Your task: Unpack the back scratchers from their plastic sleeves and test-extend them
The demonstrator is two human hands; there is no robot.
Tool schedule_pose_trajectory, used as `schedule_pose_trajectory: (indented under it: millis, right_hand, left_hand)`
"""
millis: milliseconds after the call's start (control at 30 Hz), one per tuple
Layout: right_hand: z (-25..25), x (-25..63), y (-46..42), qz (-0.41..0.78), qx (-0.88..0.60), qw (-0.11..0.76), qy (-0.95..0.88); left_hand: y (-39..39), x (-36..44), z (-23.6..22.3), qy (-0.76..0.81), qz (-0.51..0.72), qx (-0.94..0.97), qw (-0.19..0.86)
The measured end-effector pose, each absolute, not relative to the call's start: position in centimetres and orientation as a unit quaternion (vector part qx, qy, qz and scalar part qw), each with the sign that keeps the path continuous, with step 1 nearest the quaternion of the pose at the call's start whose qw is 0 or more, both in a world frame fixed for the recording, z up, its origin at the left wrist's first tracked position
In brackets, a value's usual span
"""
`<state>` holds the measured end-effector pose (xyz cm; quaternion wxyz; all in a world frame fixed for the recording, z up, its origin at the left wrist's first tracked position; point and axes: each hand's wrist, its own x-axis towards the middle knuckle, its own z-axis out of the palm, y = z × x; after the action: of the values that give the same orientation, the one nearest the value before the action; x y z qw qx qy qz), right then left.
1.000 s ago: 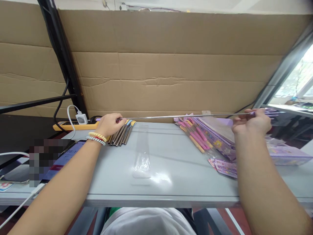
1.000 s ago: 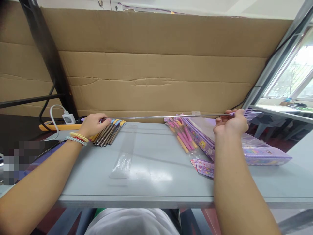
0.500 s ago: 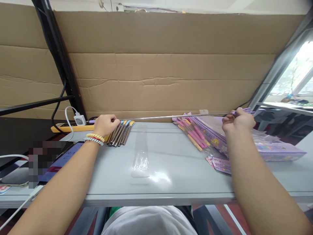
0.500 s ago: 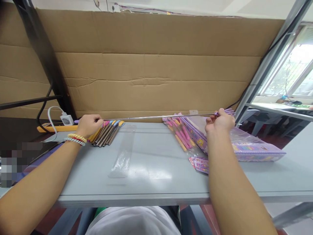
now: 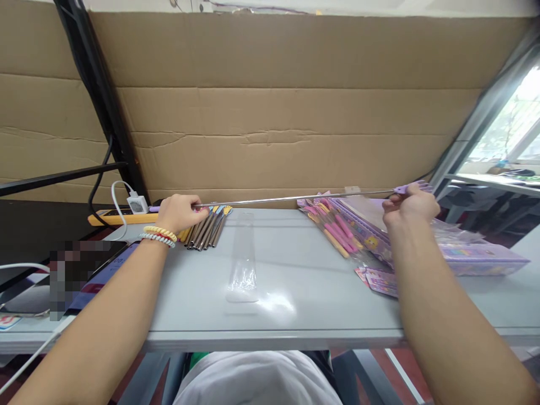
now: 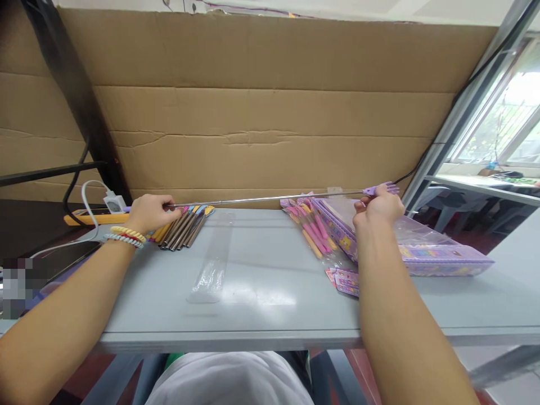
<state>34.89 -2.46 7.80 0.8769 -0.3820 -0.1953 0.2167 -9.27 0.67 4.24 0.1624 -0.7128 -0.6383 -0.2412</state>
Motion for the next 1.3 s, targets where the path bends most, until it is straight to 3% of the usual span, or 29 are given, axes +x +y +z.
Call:
schedule_pose_trajectory:
  millis: [267,1000,1300]
  right_hand:
    - [7.6,30.3,-2.8,0.265,-0.326,0.827,-0.373]
    - [2.7,20.3,-4.0,0.357,-0.339,0.487,-0.722]
    - [1.8,19.4,-3.5,0.446,-0.279,0.558,-0.641]
  left_hand:
    - [-0.3,-6.9,5.0,-0.675,-0.217,-0.679,0.190]
    - [-4.6,1.4,3.8,-0.577,-0.170,-0.774,0.199]
    - [-4.2,1.8,3.0,-0.452,-0.292,-0.831,0.140]
